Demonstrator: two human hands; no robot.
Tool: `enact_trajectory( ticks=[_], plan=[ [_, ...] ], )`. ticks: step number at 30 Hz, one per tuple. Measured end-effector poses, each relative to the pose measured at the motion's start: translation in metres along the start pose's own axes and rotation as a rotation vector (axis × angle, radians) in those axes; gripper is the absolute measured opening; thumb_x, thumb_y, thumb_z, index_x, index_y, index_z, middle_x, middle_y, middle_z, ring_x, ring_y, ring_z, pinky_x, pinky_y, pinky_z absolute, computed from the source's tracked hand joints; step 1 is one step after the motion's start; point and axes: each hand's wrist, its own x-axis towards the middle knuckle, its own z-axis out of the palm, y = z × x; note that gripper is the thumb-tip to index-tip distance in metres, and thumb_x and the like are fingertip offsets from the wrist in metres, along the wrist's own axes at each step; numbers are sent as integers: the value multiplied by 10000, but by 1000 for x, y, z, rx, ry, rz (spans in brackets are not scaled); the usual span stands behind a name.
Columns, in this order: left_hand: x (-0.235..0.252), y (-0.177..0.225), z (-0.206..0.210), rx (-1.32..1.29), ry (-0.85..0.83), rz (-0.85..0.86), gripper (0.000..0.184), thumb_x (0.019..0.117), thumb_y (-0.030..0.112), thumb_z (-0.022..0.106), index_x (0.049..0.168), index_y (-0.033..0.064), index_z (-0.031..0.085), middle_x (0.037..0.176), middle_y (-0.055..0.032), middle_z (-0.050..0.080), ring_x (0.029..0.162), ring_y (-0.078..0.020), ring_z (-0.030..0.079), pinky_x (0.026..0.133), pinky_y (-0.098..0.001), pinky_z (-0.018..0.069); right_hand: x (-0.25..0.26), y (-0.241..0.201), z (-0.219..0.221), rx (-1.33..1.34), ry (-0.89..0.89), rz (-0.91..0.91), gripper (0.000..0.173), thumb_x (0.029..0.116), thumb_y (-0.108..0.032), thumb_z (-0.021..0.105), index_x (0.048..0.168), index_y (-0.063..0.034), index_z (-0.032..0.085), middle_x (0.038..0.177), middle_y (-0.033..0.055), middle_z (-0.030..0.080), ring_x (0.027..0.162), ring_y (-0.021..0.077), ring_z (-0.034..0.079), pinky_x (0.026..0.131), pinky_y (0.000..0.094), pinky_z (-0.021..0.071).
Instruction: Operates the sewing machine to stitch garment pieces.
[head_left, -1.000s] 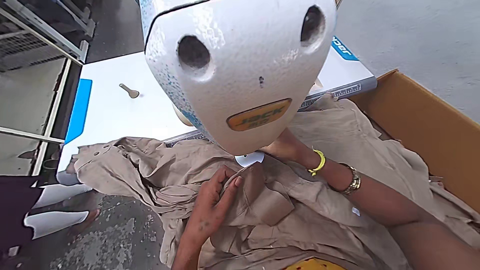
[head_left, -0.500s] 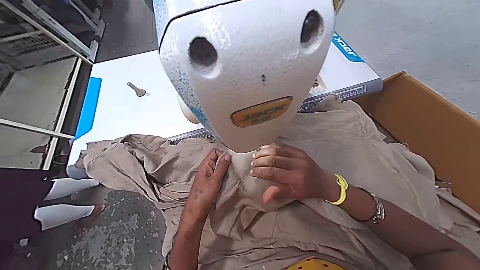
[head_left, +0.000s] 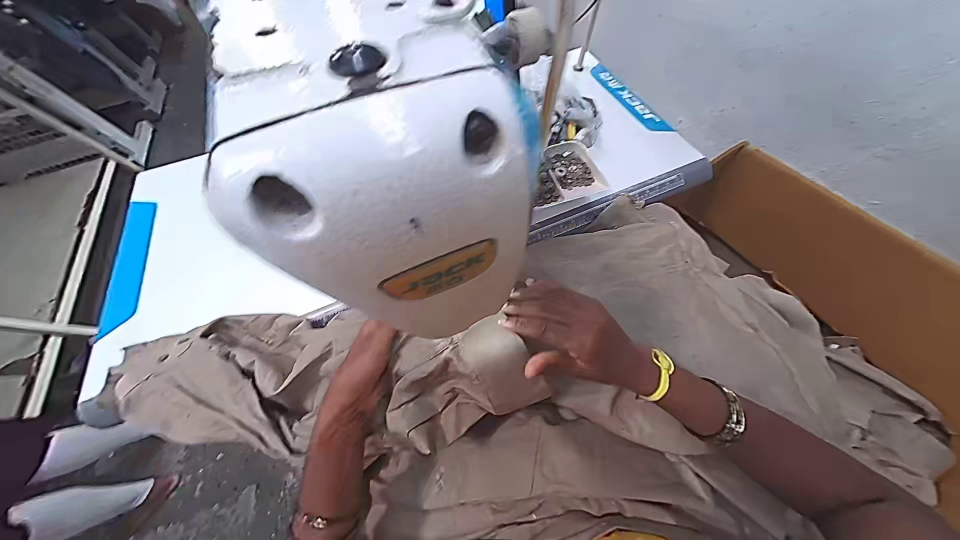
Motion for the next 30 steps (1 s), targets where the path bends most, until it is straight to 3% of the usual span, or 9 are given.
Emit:
enact_trajectory(
  ticks=[3, 6, 11, 15, 18, 23, 27, 29, 30],
  plan=[
    [-11, -23, -22, -263, -26, -73, 362, 1094, 262, 355, 981, 170, 686, 852, 46, 749, 789, -23, 714, 704, -223, 615, 1, 47, -38, -195, 69, 318, 322, 1044, -313, 576, 1144, -72, 764, 1168, 90, 736, 1133, 219, 684, 975, 405, 560],
    [-17, -53, -47, -289, -271, 33, 209, 965, 419, 653, 983, 253, 779, 935, 68, 776, 860, -14, 723, 781, -215, 605, 4, 96, -68, -444, 76, 522, 213, 1025, -145, 594, 1109, -21, 746, 1107, 176, 722, 1052, 364, 686, 880, 531, 548],
    [-4, -69, -64, -326, -503, 127, 241, 937, 360, 692, 1132, 249, 777, 1033, 67, 774, 917, 2, 715, 820, -185, 587, 14, 147, -62, -530, -35, 478, 236, 999, -170, 641, 1165, -34, 741, 1106, 183, 701, 1059, 371, 669, 853, 502, 562],
    [4, -72, -70, -363, -609, 127, 231, 944, 301, 702, 1156, 229, 759, 988, 73, 765, 800, 25, 695, 715, -151, 575, 21, 162, -55, -586, -96, 454, 207, 976, -149, 665, 1138, -52, 748, 1045, 192, 664, 991, 391, 637, 783, 499, 548],
    [4, -73, -75, -302, -584, 131, 230, 953, 349, 684, 1140, 240, 761, 933, 83, 760, 719, 38, 676, 637, -139, 563, 18, 162, -59, -511, -22, 430, 129, 964, -130, 686, 1040, -43, 743, 1024, 174, 684, 988, 376, 652, 806, 499, 553],
    [-5, -57, -57, -235, -282, 188, 172, 937, 354, 711, 1017, 211, 764, 933, 52, 765, 819, -13, 712, 748, -198, 598, 22, 138, -65, -129, 212, 620, 134, 973, -103, 668, 1044, 4, 706, 1000, 136, 732, 858, 224, 706, 781, 404, 573],
    [-28, -49, -15, -132, 91, 444, 181, 1058, 136, 438, 1003, 160, 608, 874, 134, 690, 805, 39, 663, 744, -168, 577, 47, 98, -60, 184, 134, 782, 167, 972, -92, 672, 1128, -50, 714, 968, 58, 728, 808, 88, 668, 783, 302, 560],
    [-63, -57, 6, 148, -76, 696, 159, 1059, 289, 533, 984, 220, 655, 895, 186, 675, 847, 100, 630, 780, -119, 531, 59, 67, -50, 165, 87, 659, 145, 973, -85, 676, 1105, -41, 714, 953, 64, 728, 799, 102, 672, 766, 304, 563],
    [-81, -57, 17, 318, -278, 815, 218, 1063, 321, 531, 956, 184, 663, 864, 114, 678, 826, 56, 641, 776, -140, 538, 63, 52, -41, 71, 96, 509, 116, 956, -74, 686, 1049, -14, 723, 943, 86, 730, 813, 139, 694, 772, 331, 583]
  ],
)
